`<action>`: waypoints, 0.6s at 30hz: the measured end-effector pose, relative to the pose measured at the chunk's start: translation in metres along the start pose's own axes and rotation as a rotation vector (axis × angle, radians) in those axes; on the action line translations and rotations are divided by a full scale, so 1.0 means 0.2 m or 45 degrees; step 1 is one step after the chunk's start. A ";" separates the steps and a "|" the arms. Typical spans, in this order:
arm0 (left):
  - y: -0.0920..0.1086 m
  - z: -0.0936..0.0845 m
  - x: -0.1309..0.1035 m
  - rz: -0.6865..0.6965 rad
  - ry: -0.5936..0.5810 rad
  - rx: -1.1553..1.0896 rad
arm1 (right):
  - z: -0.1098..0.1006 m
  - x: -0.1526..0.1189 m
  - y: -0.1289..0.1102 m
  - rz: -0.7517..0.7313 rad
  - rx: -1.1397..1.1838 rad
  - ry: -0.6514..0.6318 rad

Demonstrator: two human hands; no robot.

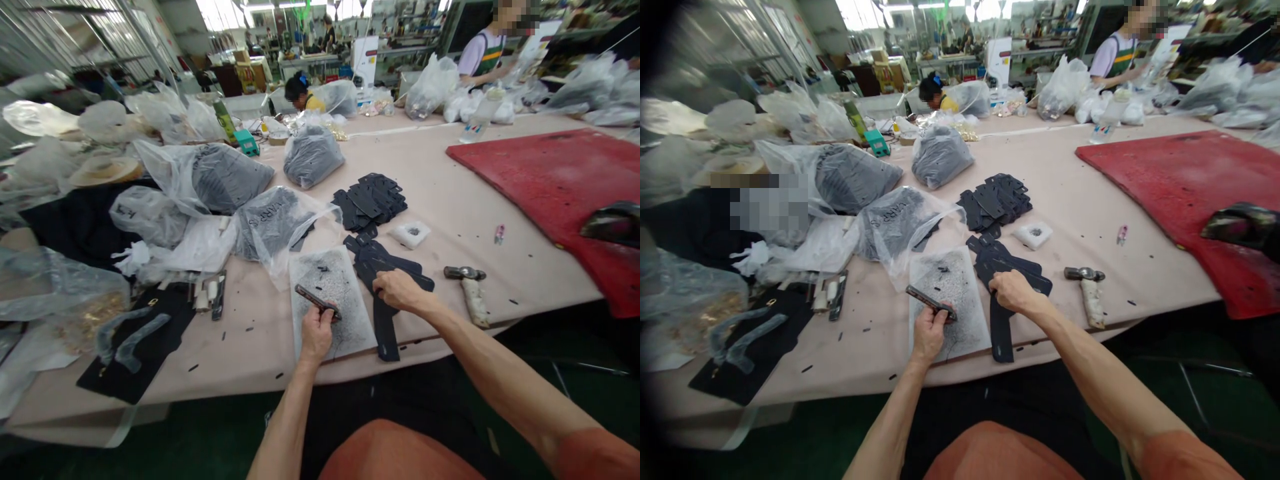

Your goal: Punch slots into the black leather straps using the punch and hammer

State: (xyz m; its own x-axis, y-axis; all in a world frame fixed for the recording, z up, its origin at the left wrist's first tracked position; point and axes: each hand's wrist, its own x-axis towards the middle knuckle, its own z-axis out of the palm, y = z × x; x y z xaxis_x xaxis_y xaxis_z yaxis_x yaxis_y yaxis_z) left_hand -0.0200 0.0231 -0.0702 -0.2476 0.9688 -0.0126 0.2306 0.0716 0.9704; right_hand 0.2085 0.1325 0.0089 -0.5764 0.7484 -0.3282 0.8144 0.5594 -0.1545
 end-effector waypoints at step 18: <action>-0.01 -0.01 0.00 -0.093 0.130 -0.141 | -0.12 -0.10 0.16 0.161 1.030 0.242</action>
State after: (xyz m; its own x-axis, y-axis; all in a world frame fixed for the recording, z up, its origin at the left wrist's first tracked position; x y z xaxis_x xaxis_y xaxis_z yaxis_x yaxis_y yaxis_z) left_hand -0.0226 0.0218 -0.0725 -0.3559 0.9323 -0.0650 0.1044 0.1088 0.9886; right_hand 0.2450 0.1442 0.0330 -0.4204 0.8760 -0.2365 0.6293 0.0937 -0.7715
